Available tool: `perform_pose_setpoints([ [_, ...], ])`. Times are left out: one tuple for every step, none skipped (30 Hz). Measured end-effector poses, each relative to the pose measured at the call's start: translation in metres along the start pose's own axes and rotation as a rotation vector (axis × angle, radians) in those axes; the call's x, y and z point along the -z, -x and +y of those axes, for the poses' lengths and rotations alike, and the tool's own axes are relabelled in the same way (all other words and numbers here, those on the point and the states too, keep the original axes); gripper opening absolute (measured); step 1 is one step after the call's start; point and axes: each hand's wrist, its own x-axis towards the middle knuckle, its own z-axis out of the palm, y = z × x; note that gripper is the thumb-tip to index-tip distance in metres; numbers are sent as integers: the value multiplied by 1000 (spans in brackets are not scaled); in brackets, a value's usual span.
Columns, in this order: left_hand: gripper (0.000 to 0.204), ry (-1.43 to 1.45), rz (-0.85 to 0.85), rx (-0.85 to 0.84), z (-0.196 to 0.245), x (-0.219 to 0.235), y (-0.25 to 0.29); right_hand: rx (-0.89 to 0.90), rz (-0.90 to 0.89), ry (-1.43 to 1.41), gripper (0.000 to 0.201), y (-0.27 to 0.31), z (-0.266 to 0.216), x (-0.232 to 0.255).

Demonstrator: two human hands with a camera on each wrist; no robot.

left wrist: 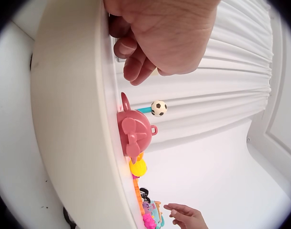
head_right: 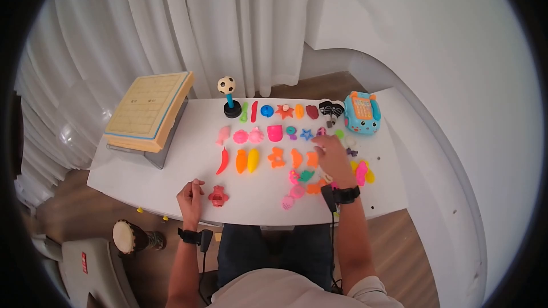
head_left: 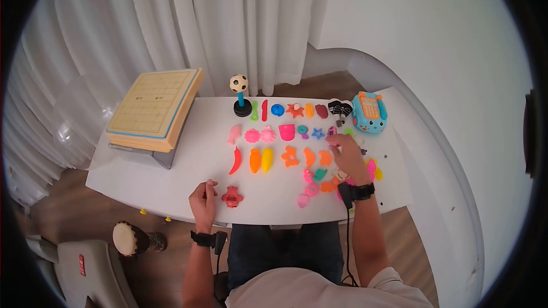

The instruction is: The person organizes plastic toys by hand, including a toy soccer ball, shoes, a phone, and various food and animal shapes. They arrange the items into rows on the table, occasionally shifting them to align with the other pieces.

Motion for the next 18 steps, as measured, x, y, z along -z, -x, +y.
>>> perform_pose_setpoints([
  [40, 1, 0, -22, -2, -1, 0, -35, 49, 15, 29, 3, 6, 8],
  [40, 2, -13, -23, -3, -1, -1, -47, 53, 19, 29, 7, -1, 20],
  [40, -3, -8, -21, -3, -1, -1, -140, 74, 60, 28, 13, -9, 36],
  [40, -8, -5, -18, -2, -1, -1, -234, 93, 102, 27, 20, -13, 48],
  [40, -5, -21, -18, -1, -1, 0, -249, 97, 108, 27, 29, -10, 54],
  [41, 2, -13, -21, 1, -1, -1, -253, 77, 129, 29, 39, -6, 59],
  [41, 7, -4, -23, 1, -1, -1, -256, 55, 149, 31, 48, -8, 63],
  [41, 15, 0, -23, 1, -2, 0, -266, 56, 151, 31, 57, -13, 64],
  [41, 14, -11, -24, 1, -2, 0, -207, -4, 136, 34, 67, -19, 64],
  [41, 7, -3, -13, 2, -2, 0, -148, -63, 120, 37, 74, -27, 61],
  [41, -1, 4, -3, 3, -2, 0, -160, -57, 119, 37, 81, -29, 54],
  [41, -4, -9, -11, 3, -3, 0, -52, -73, 100, 41, 87, -32, 45],
  [41, -3, -10, 5, 2, -3, 0, 56, -86, 82, 45, 91, -36, 36],
  [42, -3, -10, 19, 1, -3, 0, -66, -153, 15, 53, 94, -50, 30],
  [42, -8, -22, 6, 1, -2, 0, -76, -138, 10, 53, 95, -51, 23],
  [43, -14, -24, 10, 1, -2, 1, -55, -145, 73, 57, 96, -50, 15],
  [44, -20, -22, 15, 3, -2, 1, -31, -154, 136, 61, 96, -49, 10],
  [44, -24, -29, 15, 5, -1, 1, -35, -142, 130, 61, 96, -50, 7],
])
